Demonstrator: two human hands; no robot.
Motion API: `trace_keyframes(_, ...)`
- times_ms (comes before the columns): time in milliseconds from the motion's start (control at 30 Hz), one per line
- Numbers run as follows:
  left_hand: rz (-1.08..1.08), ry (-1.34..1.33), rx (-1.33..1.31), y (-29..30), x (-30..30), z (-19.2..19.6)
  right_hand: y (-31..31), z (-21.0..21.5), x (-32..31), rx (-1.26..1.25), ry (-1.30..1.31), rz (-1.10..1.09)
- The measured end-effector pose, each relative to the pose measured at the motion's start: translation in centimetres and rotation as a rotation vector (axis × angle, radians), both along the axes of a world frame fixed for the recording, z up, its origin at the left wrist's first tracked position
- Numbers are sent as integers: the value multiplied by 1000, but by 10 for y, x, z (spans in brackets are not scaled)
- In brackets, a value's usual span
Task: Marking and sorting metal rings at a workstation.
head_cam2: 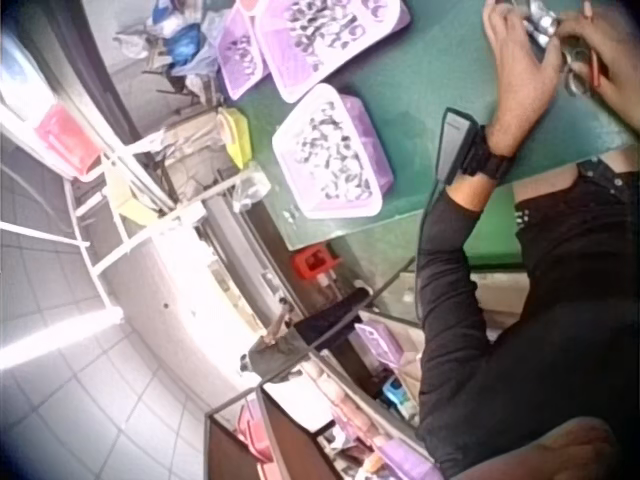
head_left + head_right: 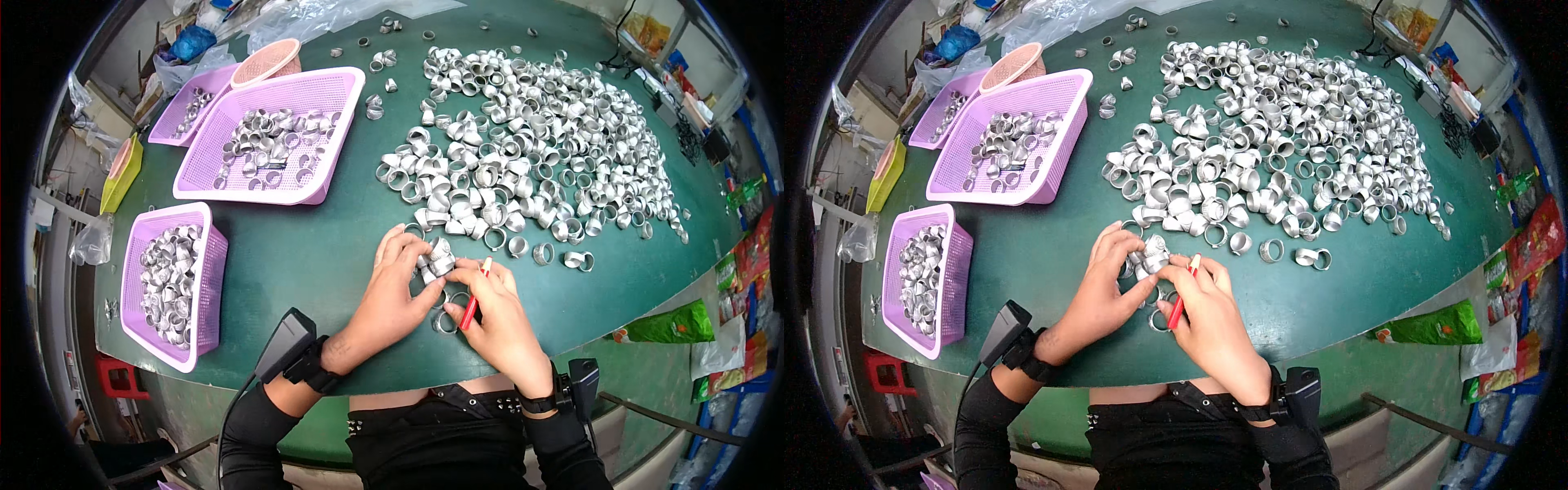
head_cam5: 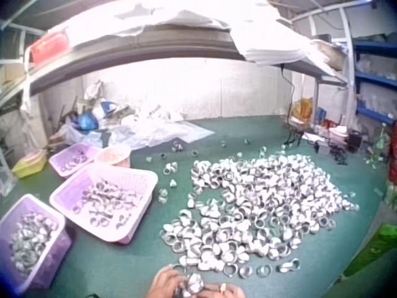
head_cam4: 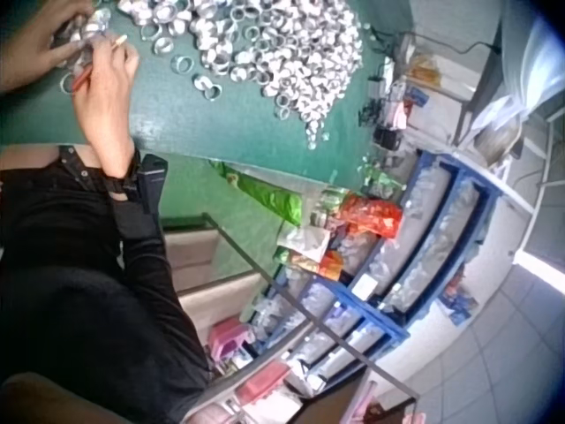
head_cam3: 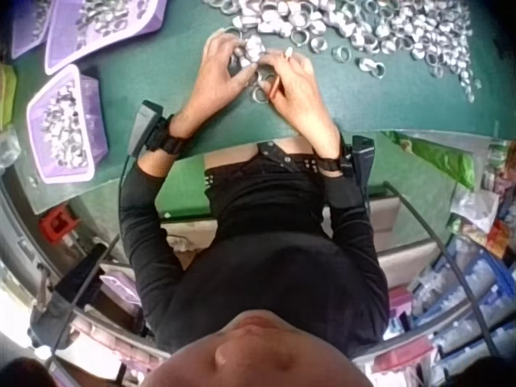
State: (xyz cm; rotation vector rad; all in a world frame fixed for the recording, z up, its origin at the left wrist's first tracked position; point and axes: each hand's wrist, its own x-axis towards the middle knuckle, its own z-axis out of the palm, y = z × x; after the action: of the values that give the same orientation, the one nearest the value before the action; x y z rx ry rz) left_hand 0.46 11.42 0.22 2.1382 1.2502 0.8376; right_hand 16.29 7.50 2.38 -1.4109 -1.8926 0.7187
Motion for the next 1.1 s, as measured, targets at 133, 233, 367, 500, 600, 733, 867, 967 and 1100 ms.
trace_keyframes(133,16,-4,-59,-20,-5,8,-13,-1,4,-22,29,55)
trace_keyframes(233,26,0,55,-21,-17,24,-25,6,10,55,45,-1)
trace_keyframes(367,-63,322,202,-34,-28,37,-43,5,-4,50,-66,63)
trace_keyframes(500,-147,336,186,-35,-24,36,-48,-12,0,70,-95,125)
trace_keyframes(600,-236,329,99,-47,-26,37,-51,-6,8,9,-77,169)
trace_keyframes(733,-140,295,99,-68,-22,33,-52,-1,7,28,8,88)
trace_keyframes(867,-136,368,158,-71,-18,23,-49,-2,8,20,-23,95)
trace_keyframes(967,-121,358,121,-71,-15,32,-50,-3,10,-11,90,68)
trace_keyframes(1100,-75,-72,-19,-80,-19,32,-59,-8,7,-141,677,-3)
